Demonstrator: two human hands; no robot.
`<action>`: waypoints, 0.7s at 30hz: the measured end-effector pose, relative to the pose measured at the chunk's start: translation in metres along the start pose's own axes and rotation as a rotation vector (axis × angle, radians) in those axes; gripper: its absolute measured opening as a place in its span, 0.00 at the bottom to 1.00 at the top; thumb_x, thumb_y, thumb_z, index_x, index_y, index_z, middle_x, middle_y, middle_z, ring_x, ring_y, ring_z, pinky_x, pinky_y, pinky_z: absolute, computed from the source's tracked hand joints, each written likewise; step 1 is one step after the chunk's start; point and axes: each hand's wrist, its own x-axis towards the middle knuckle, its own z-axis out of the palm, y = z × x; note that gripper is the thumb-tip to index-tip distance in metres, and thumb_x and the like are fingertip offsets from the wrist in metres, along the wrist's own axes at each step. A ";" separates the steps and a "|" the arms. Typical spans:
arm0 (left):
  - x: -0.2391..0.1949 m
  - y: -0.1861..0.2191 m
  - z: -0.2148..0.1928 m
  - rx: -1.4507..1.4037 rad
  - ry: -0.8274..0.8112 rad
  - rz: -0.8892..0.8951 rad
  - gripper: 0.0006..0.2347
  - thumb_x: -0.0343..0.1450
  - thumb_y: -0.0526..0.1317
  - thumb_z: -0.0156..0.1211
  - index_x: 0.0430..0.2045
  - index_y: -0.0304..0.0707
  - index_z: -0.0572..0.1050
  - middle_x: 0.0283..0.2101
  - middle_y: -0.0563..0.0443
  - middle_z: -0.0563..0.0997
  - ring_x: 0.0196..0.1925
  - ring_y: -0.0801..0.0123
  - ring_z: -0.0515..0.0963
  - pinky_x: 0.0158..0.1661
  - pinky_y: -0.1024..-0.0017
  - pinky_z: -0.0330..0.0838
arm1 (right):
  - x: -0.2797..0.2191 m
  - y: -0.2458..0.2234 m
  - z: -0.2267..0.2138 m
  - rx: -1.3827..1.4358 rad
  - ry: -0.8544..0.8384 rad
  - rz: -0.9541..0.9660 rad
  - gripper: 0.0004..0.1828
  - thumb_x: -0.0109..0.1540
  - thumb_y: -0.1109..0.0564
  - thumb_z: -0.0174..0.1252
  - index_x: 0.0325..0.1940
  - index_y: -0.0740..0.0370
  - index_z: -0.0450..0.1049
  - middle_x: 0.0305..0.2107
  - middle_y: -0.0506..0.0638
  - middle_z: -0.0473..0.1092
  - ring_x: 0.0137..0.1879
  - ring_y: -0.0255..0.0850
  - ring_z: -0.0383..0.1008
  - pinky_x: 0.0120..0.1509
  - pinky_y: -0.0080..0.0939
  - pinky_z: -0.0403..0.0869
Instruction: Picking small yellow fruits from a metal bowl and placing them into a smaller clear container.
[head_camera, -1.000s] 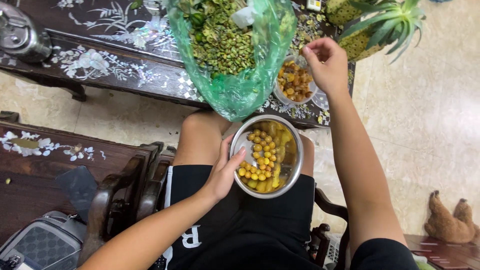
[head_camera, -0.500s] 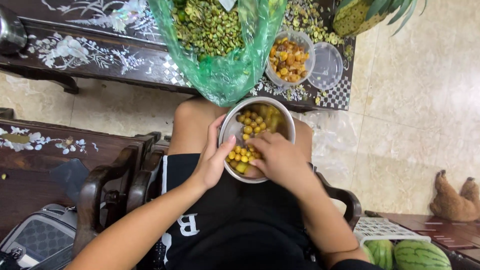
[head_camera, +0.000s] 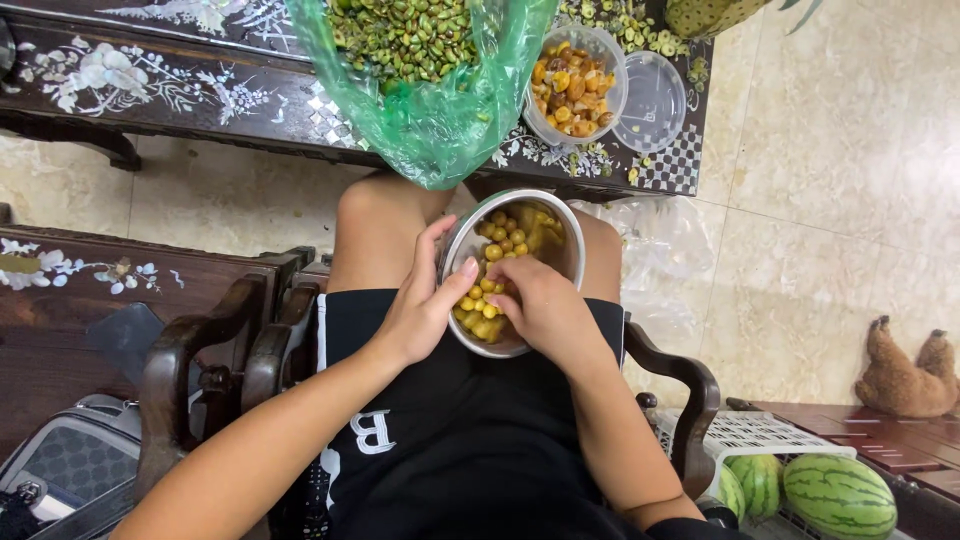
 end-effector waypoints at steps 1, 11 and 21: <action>0.000 0.000 -0.001 0.012 0.006 -0.001 0.28 0.77 0.47 0.51 0.69 0.33 0.51 0.68 0.34 0.65 0.71 0.56 0.65 0.68 0.63 0.57 | 0.001 -0.002 0.004 -0.031 0.024 -0.033 0.15 0.57 0.59 0.67 0.45 0.64 0.74 0.39 0.58 0.75 0.47 0.56 0.76 0.52 0.51 0.74; 0.000 0.004 -0.004 -0.063 0.035 0.010 0.28 0.77 0.47 0.49 0.69 0.33 0.50 0.66 0.36 0.66 0.69 0.59 0.66 0.67 0.65 0.59 | 0.011 -0.021 -0.006 0.010 0.139 -0.025 0.13 0.60 0.61 0.66 0.48 0.62 0.76 0.38 0.55 0.75 0.46 0.49 0.76 0.52 0.46 0.74; 0.006 -0.013 0.001 -0.268 0.121 -0.012 0.26 0.77 0.46 0.48 0.69 0.32 0.52 0.67 0.39 0.64 0.71 0.61 0.63 0.69 0.66 0.55 | 0.110 0.022 -0.066 0.580 0.084 -0.008 0.14 0.67 0.61 0.60 0.57 0.65 0.76 0.52 0.48 0.76 0.56 0.32 0.75 0.61 0.33 0.75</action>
